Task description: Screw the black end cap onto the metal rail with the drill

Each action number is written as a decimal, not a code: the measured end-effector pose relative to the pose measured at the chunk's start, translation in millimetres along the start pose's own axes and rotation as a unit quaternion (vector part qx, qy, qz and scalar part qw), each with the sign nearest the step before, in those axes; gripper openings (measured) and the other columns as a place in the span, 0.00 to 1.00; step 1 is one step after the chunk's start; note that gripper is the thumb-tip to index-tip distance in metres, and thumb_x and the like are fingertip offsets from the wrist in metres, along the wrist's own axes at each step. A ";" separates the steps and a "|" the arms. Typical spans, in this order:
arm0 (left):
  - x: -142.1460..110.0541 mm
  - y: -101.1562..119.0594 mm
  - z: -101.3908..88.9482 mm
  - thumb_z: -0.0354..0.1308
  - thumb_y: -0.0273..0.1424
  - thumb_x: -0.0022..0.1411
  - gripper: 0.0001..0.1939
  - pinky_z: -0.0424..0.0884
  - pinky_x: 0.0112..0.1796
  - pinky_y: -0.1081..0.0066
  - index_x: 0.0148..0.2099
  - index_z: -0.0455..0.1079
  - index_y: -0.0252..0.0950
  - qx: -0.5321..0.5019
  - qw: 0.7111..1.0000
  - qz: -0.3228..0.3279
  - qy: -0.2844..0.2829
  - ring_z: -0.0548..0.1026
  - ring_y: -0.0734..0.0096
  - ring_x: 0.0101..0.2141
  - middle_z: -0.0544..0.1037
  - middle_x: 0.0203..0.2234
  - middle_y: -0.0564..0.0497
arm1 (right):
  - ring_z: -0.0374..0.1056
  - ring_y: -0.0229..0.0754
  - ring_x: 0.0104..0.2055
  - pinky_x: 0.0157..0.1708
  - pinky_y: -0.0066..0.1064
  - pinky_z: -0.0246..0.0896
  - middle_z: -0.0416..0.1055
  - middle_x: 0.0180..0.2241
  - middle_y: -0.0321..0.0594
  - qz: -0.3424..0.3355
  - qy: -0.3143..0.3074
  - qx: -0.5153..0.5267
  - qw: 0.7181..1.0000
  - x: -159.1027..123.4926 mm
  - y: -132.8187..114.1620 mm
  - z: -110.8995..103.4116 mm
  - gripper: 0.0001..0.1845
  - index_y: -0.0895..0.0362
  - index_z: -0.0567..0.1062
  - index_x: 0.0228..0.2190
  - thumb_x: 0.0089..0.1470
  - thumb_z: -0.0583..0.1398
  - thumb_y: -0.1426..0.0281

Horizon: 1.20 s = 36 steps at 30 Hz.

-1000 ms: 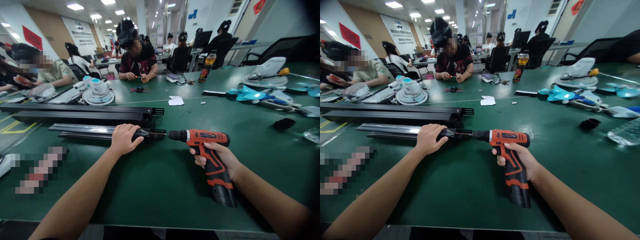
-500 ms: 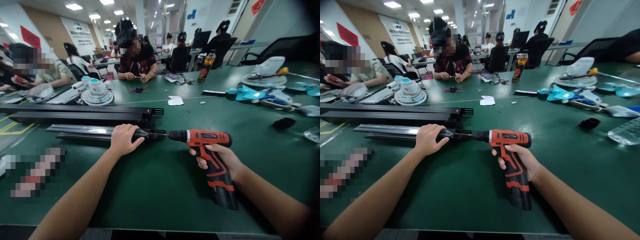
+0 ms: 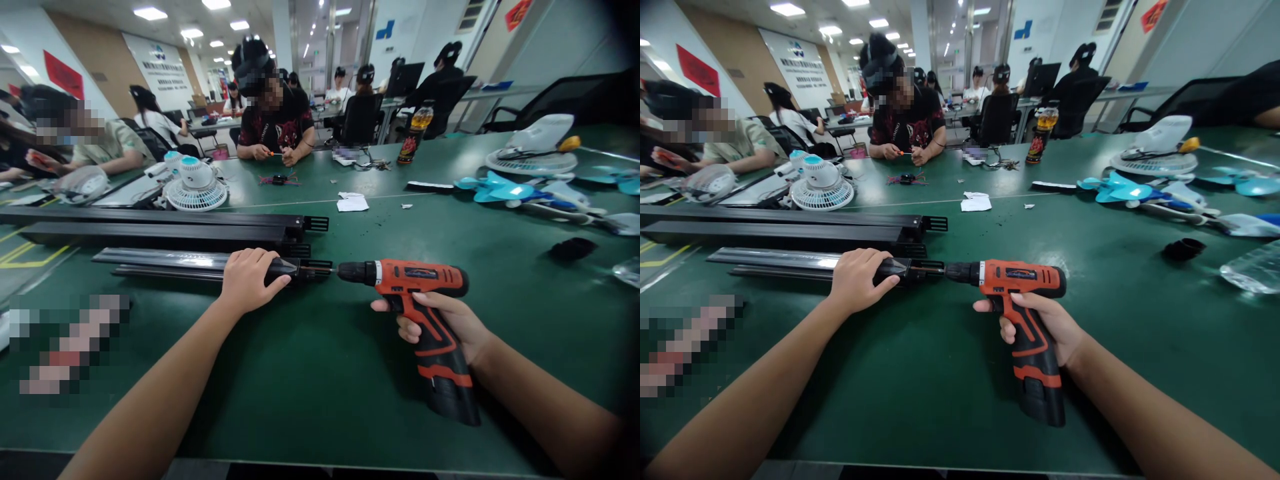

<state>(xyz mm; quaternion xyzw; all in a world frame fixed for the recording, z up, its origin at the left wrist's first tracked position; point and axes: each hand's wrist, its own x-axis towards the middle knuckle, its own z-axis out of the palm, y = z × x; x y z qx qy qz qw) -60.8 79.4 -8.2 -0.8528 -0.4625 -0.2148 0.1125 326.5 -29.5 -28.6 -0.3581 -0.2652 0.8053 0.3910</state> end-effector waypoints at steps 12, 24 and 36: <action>0.1 -5.2 -1.9 0.58 0.58 0.71 0.29 0.68 0.57 0.41 0.57 0.79 0.41 0.021 0.999 -0.010 -0.023 0.81 0.43 0.49 0.86 0.49 0.42 | 0.57 0.33 0.21 0.25 0.28 0.62 0.70 0.23 0.33 -0.035 -0.029 -0.019 0.999 5.0 1.7 5.7 0.14 0.57 0.81 0.39 0.59 0.70 0.60; 0.4 -2.7 -0.3 0.54 0.59 0.71 0.31 0.70 0.54 0.44 0.57 0.79 0.41 0.025 0.999 -0.028 -0.007 0.80 0.43 0.47 0.85 0.44 0.42 | 0.56 0.34 0.20 0.24 0.30 0.64 0.75 0.29 0.37 -0.040 -0.008 -0.011 0.999 5.7 2.5 4.7 0.13 0.56 0.81 0.42 0.59 0.68 0.60; 1.2 -3.3 0.7 0.52 0.61 0.71 0.31 0.70 0.52 0.47 0.52 0.79 0.41 0.021 0.999 -0.027 -0.004 0.80 0.45 0.45 0.85 0.42 0.42 | 0.57 0.34 0.20 0.24 0.31 0.65 0.76 0.31 0.40 -0.049 -0.016 0.007 0.999 4.0 -0.9 9.9 0.14 0.56 0.80 0.41 0.60 0.66 0.58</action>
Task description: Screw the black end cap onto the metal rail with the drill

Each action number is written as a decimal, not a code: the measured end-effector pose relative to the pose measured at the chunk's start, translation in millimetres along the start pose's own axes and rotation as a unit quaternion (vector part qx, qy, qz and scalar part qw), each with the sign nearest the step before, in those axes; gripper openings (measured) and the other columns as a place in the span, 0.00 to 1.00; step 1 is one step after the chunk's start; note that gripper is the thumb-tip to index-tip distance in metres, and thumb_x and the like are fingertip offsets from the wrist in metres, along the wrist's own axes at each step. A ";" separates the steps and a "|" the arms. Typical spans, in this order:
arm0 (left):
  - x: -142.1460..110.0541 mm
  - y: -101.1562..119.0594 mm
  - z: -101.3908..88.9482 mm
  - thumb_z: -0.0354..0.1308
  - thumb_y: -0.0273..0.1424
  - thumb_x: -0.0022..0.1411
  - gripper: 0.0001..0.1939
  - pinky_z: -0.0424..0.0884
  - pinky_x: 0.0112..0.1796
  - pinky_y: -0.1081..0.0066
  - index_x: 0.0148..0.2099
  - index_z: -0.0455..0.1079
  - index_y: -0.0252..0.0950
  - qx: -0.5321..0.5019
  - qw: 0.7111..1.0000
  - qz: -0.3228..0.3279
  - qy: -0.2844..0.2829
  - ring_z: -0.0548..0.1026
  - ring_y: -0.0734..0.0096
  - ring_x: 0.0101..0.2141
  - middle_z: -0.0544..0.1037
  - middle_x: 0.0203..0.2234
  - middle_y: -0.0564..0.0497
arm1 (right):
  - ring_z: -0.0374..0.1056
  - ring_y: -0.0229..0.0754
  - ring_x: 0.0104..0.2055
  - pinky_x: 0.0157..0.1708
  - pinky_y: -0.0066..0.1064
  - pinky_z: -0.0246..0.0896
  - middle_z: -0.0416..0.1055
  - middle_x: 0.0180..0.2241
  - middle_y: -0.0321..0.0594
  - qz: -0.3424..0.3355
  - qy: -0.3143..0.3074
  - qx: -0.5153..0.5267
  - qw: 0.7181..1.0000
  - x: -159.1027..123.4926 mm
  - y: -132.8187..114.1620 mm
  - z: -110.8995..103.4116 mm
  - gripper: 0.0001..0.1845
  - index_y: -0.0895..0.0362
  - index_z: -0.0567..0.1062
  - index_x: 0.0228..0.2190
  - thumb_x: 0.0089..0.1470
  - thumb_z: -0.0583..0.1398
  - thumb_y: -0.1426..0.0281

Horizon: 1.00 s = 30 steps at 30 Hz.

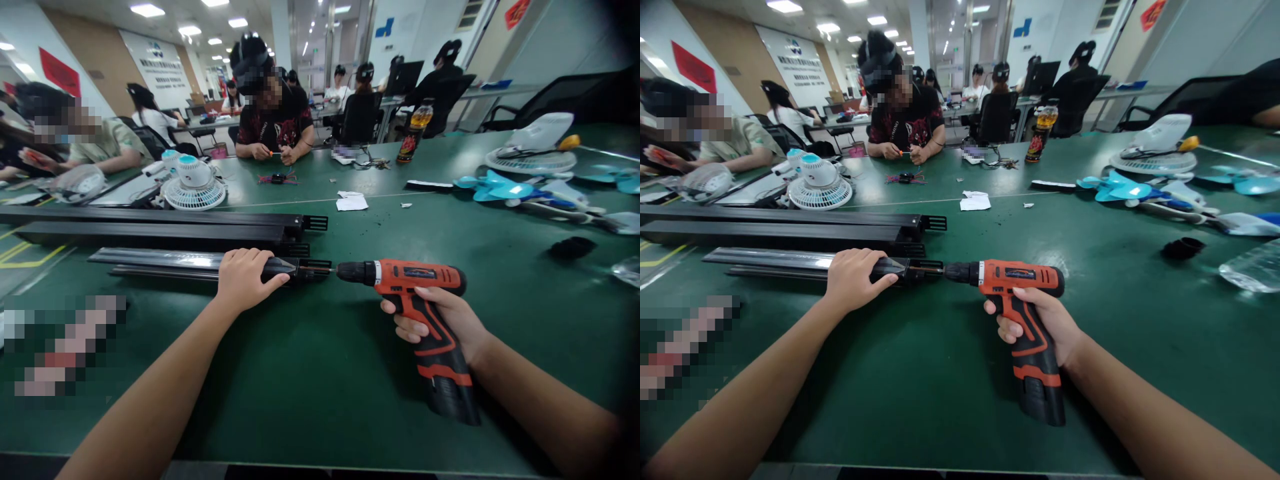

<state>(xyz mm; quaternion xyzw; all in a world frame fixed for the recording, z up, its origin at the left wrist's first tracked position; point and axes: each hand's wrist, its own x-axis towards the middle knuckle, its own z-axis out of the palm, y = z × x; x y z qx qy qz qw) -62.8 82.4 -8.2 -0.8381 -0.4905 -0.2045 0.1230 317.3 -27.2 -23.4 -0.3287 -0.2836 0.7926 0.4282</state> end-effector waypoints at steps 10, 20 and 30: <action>0.0 -0.8 1.3 0.52 0.62 0.72 0.31 0.70 0.52 0.46 0.51 0.79 0.42 0.007 1.000 0.004 0.003 0.80 0.46 0.44 0.85 0.41 0.43 | 0.58 0.34 0.19 0.22 0.32 0.65 0.78 0.35 0.42 -0.015 0.012 0.019 1.000 -1.0 2.7 0.6 0.20 0.55 0.79 0.46 0.60 0.67 0.55; -0.2 0.6 0.1 0.52 0.61 0.72 0.31 0.70 0.52 0.47 0.52 0.79 0.40 0.007 1.000 -0.003 -0.006 0.80 0.45 0.45 0.84 0.42 0.43 | 0.57 0.34 0.21 0.24 0.32 0.63 0.74 0.30 0.39 -0.016 -0.006 -0.001 1.000 -1.8 2.7 -1.3 0.23 0.55 0.79 0.45 0.58 0.69 0.50; 0.4 2.3 -2.1 0.51 0.61 0.72 0.33 0.70 0.53 0.46 0.53 0.79 0.38 0.012 1.000 -0.006 -0.016 0.80 0.43 0.46 0.85 0.43 0.41 | 0.55 0.35 0.22 0.24 0.29 0.61 0.63 0.19 0.30 0.026 -0.022 -0.030 0.999 -1.5 -0.7 0.8 0.20 0.59 0.79 0.40 0.58 0.71 0.54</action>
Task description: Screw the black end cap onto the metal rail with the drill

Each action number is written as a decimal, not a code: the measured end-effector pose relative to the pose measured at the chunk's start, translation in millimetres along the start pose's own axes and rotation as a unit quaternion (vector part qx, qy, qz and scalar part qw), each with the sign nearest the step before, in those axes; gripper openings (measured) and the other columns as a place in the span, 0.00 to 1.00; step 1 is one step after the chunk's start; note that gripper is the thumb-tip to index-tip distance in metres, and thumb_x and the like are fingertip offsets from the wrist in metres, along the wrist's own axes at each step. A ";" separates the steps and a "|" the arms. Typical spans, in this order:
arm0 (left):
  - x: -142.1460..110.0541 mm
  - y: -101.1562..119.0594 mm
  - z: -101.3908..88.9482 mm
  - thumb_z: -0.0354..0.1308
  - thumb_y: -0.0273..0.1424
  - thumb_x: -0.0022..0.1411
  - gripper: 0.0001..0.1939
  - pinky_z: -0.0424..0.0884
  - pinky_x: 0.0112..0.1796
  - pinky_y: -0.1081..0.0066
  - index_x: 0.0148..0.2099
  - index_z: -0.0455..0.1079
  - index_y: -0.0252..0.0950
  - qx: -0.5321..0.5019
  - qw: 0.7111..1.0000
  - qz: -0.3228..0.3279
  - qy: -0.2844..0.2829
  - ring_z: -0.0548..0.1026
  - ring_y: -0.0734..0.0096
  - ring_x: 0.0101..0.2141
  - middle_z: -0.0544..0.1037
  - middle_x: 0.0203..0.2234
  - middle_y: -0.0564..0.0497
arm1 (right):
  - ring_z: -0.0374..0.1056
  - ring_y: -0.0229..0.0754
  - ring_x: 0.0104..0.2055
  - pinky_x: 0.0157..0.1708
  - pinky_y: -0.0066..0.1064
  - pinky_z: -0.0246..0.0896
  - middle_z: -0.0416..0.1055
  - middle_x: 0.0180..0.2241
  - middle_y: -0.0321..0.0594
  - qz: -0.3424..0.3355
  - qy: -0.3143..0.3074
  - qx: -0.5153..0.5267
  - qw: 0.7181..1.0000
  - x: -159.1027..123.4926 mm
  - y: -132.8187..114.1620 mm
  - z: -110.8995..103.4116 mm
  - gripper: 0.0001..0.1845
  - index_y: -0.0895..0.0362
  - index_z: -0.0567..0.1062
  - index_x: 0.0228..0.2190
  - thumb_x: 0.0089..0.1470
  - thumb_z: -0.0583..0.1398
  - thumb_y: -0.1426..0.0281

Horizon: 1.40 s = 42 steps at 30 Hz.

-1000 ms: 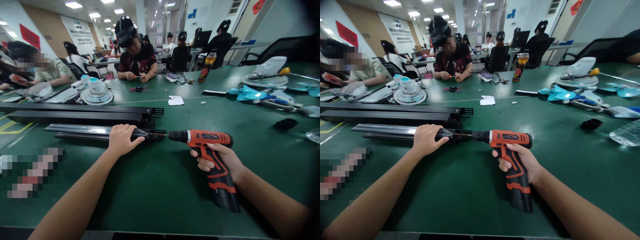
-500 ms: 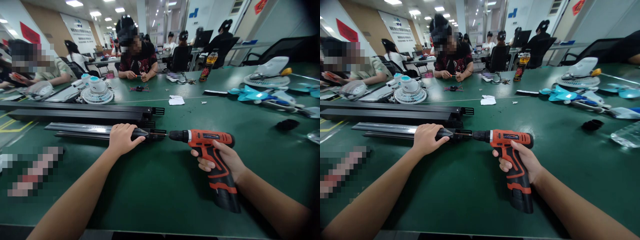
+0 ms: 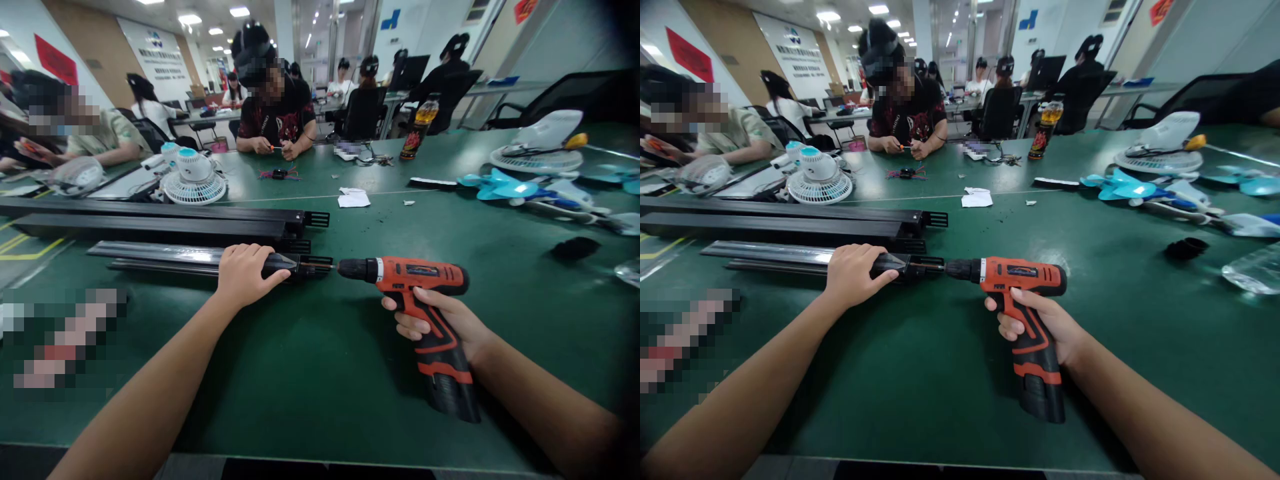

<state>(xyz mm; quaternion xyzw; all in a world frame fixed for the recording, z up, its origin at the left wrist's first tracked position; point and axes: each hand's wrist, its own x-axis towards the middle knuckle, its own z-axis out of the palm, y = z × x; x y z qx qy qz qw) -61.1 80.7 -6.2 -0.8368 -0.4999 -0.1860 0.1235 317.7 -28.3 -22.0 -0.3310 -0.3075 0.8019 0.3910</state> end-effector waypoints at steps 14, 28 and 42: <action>0.8 2.1 -1.5 0.51 0.61 0.72 0.34 0.68 0.55 0.48 0.55 0.80 0.37 -0.001 1.000 -0.010 -0.013 0.80 0.43 0.48 0.85 0.45 0.41 | 0.50 0.36 0.22 0.25 0.30 0.61 0.60 0.18 0.30 0.011 0.026 0.002 1.000 -0.8 -2.3 3.7 0.15 0.58 0.78 0.36 0.58 0.69 0.59; 0.6 2.1 -2.1 0.50 0.61 0.72 0.34 0.69 0.54 0.47 0.54 0.80 0.38 -0.003 1.000 -0.005 -0.006 0.80 0.43 0.47 0.85 0.44 0.41 | 0.52 0.35 0.21 0.25 0.28 0.59 0.61 0.16 0.29 0.019 0.036 0.007 0.999 -0.9 -1.8 4.2 0.18 0.61 0.82 0.37 0.54 0.72 0.59; 0.7 2.0 -2.7 0.51 0.60 0.72 0.32 0.69 0.54 0.46 0.54 0.80 0.39 -0.009 1.000 -0.007 -0.007 0.80 0.43 0.47 0.85 0.44 0.41 | 0.54 0.36 0.22 0.24 0.28 0.57 0.61 0.17 0.30 0.030 0.048 -0.005 0.998 0.2 0.0 -4.6 0.25 0.64 0.86 0.43 0.50 0.73 0.57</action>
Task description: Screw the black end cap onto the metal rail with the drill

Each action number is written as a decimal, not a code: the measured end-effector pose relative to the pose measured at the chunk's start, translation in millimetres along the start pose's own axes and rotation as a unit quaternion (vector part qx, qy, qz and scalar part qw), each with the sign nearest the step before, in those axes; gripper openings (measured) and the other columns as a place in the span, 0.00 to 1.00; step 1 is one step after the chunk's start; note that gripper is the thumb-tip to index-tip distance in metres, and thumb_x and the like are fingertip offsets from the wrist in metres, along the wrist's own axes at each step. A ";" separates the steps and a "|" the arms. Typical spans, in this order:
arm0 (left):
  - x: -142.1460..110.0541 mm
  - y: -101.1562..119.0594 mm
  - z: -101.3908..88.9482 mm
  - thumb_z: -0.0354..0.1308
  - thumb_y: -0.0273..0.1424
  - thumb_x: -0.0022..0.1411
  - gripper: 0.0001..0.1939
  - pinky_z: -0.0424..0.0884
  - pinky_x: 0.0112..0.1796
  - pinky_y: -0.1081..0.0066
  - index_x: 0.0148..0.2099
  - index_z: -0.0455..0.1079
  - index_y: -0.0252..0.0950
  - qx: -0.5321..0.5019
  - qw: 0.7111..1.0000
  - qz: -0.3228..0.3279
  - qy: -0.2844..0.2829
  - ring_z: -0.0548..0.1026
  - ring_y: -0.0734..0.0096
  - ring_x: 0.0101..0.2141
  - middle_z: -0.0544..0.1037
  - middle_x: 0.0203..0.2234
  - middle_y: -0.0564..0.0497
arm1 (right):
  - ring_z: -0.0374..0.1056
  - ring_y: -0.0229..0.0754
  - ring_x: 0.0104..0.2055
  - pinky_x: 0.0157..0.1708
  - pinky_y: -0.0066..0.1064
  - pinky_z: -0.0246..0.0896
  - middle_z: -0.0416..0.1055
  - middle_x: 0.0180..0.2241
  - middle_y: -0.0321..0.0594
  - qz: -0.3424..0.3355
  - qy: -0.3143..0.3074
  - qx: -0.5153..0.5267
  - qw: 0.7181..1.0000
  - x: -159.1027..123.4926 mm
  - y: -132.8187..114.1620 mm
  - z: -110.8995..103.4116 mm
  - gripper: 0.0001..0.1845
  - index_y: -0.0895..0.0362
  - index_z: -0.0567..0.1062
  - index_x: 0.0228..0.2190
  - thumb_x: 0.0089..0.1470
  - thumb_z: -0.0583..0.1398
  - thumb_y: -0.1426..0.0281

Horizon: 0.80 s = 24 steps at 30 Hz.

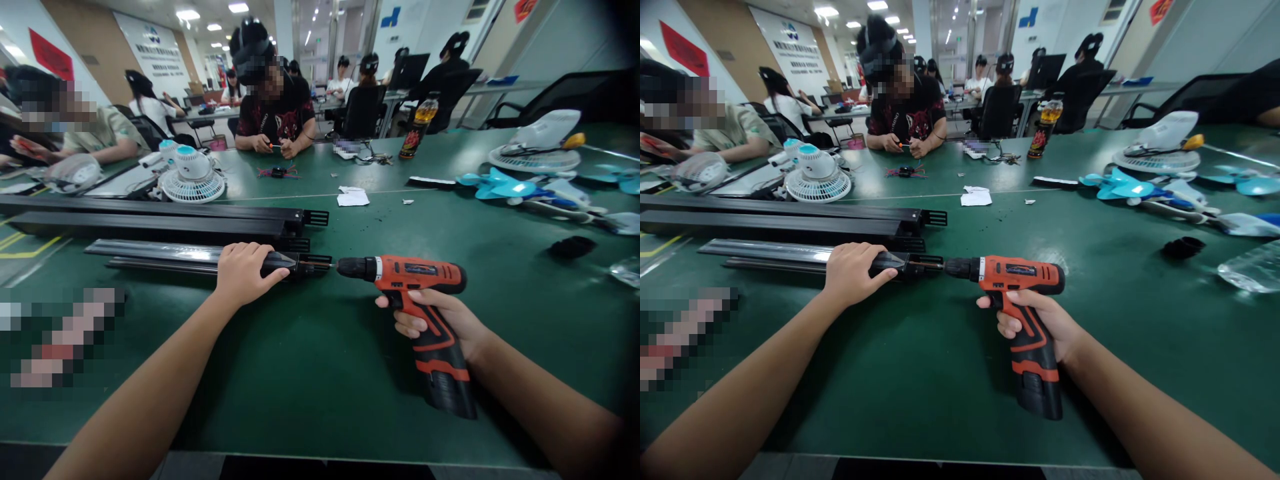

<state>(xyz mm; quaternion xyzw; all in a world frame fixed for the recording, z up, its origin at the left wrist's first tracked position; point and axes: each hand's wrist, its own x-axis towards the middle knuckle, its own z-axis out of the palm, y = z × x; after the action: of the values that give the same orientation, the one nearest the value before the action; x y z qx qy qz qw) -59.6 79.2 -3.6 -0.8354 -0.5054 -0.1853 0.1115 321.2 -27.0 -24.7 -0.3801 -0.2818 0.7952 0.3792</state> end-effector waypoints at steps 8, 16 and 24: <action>-0.4 -0.1 0.1 0.51 0.61 0.72 0.32 0.69 0.54 0.47 0.53 0.80 0.40 -0.006 1.000 0.000 0.005 0.80 0.44 0.47 0.85 0.44 0.42 | 0.54 0.37 0.22 0.24 0.31 0.59 0.60 0.18 0.31 -0.019 -0.007 -0.007 1.000 -2.4 -0.9 4.6 0.19 0.63 0.84 0.40 0.55 0.70 0.60; -0.3 0.6 -0.9 0.52 0.60 0.71 0.31 0.68 0.55 0.46 0.54 0.80 0.40 -0.010 1.000 -0.004 0.000 0.80 0.43 0.47 0.85 0.44 0.41 | 0.53 0.37 0.23 0.25 0.31 0.60 0.61 0.18 0.31 -0.019 -0.021 -0.007 1.000 -2.3 -2.7 6.8 0.17 0.60 0.82 0.37 0.57 0.70 0.58; -0.4 0.4 -0.4 0.50 0.60 0.72 0.33 0.69 0.54 0.46 0.54 0.80 0.39 -0.003 1.000 0.001 0.003 0.80 0.43 0.47 0.85 0.44 0.41 | 0.56 0.38 0.24 0.25 0.32 0.57 0.66 0.20 0.32 -0.017 0.006 -0.016 1.000 -2.6 1.9 -0.9 0.24 0.61 0.83 0.50 0.57 0.69 0.59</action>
<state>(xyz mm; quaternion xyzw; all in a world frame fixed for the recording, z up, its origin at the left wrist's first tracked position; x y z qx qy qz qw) -59.5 78.5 -3.3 -0.8354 -0.5040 -0.1892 0.1107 322.2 -30.0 -25.6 -0.3861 -0.2991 0.7814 0.3884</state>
